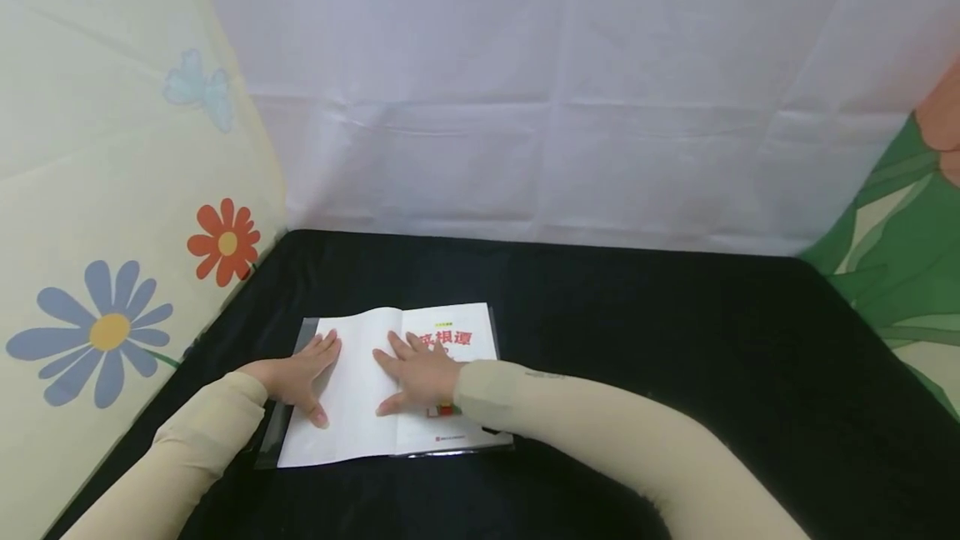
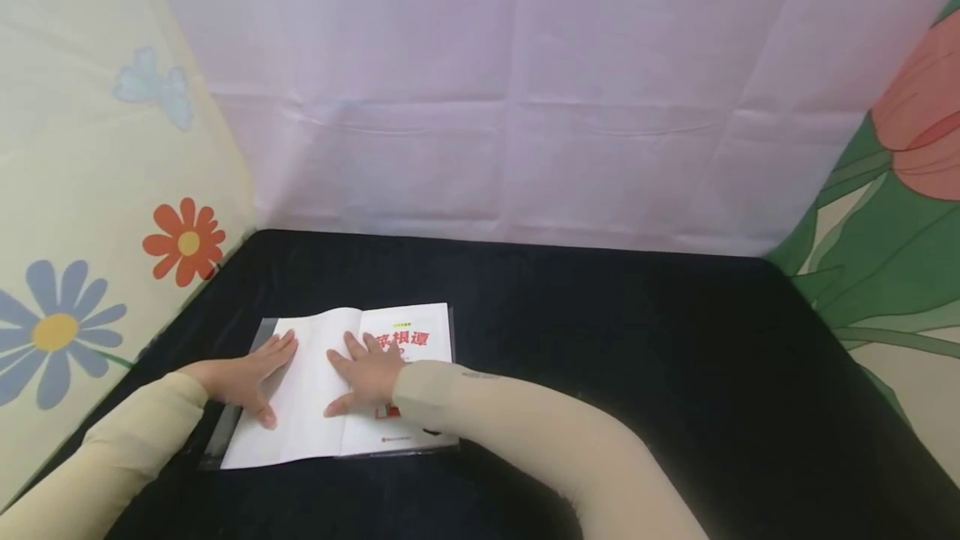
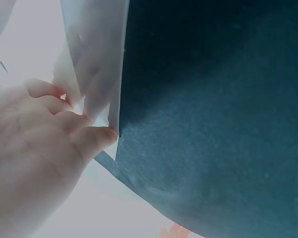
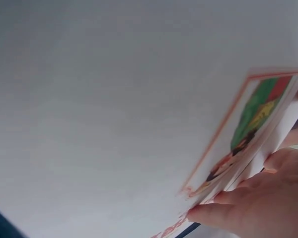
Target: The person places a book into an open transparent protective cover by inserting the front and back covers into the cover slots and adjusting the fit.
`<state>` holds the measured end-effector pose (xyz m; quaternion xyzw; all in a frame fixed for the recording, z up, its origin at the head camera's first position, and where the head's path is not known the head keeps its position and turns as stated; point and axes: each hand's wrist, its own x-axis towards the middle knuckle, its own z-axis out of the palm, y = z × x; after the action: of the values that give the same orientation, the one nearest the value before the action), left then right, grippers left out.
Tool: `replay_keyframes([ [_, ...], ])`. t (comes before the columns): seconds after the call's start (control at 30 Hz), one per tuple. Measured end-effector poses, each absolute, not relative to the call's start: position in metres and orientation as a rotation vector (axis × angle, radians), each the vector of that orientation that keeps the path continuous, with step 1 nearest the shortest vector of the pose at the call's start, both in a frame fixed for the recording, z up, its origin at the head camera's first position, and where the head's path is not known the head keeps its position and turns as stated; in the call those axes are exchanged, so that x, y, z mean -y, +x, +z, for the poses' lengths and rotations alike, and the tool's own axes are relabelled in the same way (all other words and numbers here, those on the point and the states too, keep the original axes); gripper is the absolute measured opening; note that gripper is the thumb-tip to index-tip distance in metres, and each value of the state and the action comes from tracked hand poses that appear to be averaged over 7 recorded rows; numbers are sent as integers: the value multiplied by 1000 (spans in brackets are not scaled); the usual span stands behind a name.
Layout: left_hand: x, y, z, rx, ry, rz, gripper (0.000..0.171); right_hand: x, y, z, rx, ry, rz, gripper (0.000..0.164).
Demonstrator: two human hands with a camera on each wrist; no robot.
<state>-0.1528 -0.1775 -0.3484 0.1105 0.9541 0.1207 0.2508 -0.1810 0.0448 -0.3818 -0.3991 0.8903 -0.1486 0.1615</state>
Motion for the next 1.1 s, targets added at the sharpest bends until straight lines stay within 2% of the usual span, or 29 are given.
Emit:
replay_keyframes([
  [1.1, 179, -152, -348, -2590, 332, 332, 118, -32, -175, -378, -2562, -1136, -292, 85],
])
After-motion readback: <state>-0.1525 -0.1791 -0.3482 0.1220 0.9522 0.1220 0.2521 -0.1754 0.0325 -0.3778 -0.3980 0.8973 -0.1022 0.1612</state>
